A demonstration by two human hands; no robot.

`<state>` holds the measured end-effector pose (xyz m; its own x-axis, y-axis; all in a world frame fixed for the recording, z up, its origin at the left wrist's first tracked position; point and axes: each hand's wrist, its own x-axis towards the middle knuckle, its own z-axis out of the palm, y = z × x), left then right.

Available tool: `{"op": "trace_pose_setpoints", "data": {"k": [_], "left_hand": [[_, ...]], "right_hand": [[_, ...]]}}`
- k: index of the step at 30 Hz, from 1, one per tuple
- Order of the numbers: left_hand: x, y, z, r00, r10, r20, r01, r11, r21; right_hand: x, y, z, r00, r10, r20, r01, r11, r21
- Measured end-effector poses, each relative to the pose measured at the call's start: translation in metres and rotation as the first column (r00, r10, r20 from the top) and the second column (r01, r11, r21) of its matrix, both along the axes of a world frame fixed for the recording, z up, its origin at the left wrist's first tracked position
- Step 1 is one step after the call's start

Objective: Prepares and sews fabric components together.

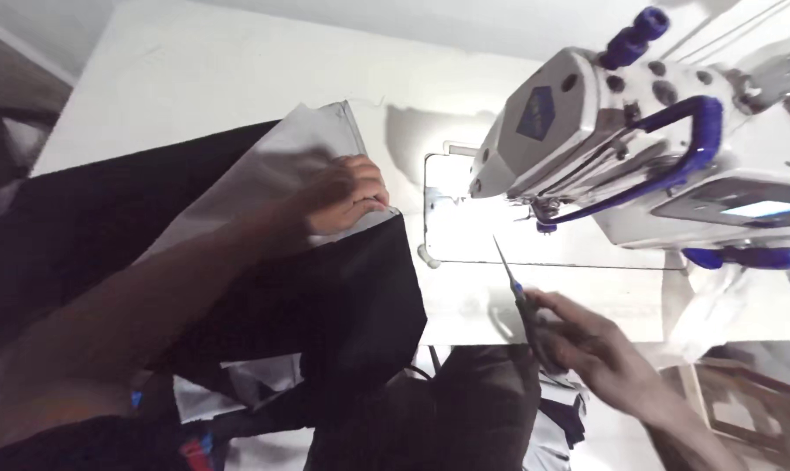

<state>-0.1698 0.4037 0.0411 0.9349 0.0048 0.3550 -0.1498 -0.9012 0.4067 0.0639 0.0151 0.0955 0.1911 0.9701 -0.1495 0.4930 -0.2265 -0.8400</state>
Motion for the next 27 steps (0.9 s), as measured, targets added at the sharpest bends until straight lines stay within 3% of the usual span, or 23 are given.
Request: {"op": "trace_pose_setpoints", "data": {"k": [1,3,5,8,10,13,15,18,20,21,23,24,25,27], "left_hand": [[-0.011,-0.005,-0.001,0.999,0.002,0.034,-0.001,0.999,-0.044],[-0.026,-0.017,-0.006,0.988,-0.019,0.156,0.039,0.991,-0.129],[-0.031,-0.027,-0.008,0.977,-0.02,0.212,0.055,0.986,-0.158],[-0.034,-0.041,-0.002,0.982,-0.012,0.19,0.04,0.989,-0.141],[-0.037,-0.052,0.001,0.982,-0.048,0.181,0.071,0.99,-0.121],[-0.049,-0.09,0.004,0.974,-0.198,0.107,0.208,0.975,-0.083],[-0.054,-0.124,0.002,0.933,-0.348,0.095,0.357,0.929,-0.1],[-0.055,-0.146,0.008,0.874,-0.476,0.092,0.485,0.86,-0.161],[-0.05,-0.132,0.021,0.923,-0.351,0.157,0.362,0.931,-0.043],[-0.045,-0.117,0.027,0.959,-0.215,0.185,0.209,0.977,0.051],[-0.036,-0.084,0.048,0.991,0.12,-0.067,-0.108,0.982,0.152],[-0.028,-0.066,0.056,0.952,0.2,-0.234,-0.168,0.974,0.149],[-0.021,-0.052,0.058,0.924,0.201,-0.325,-0.173,0.978,0.116],[-0.004,-0.04,0.057,0.902,0.065,-0.427,-0.092,0.995,-0.043]], "right_hand": [[-0.017,0.002,-0.003,0.955,-0.03,-0.294,0.027,1.0,-0.015],[-0.05,0.014,-0.01,0.794,-0.039,-0.606,0.008,0.999,-0.053],[-0.077,0.036,-0.013,0.695,-0.014,-0.719,-0.021,0.999,-0.04],[-0.104,0.069,-0.012,0.706,-0.012,-0.708,0.036,0.999,0.02],[-0.111,0.077,-0.01,0.809,-0.06,-0.585,0.129,0.989,0.076],[-0.099,0.066,-0.009,0.994,-0.023,-0.105,0.051,0.962,0.267],[-0.09,0.056,-0.009,0.982,0.048,0.182,-0.095,0.963,0.254],[-0.093,0.051,-0.017,0.885,0.119,0.451,-0.212,0.964,0.161],[-0.099,0.055,-0.02,0.818,0.109,0.564,-0.232,0.961,0.151],[-0.1,0.055,-0.021,0.799,0.106,0.591,-0.234,0.961,0.145],[-0.103,0.055,-0.021,0.791,0.106,0.602,-0.229,0.964,0.131],[-0.103,0.055,-0.021,0.792,0.106,0.601,-0.227,0.965,0.129],[-0.103,0.056,-0.021,0.792,0.104,0.601,-0.228,0.964,0.134],[-0.102,0.056,-0.021,0.8,0.096,0.592,-0.226,0.963,0.149]]}}
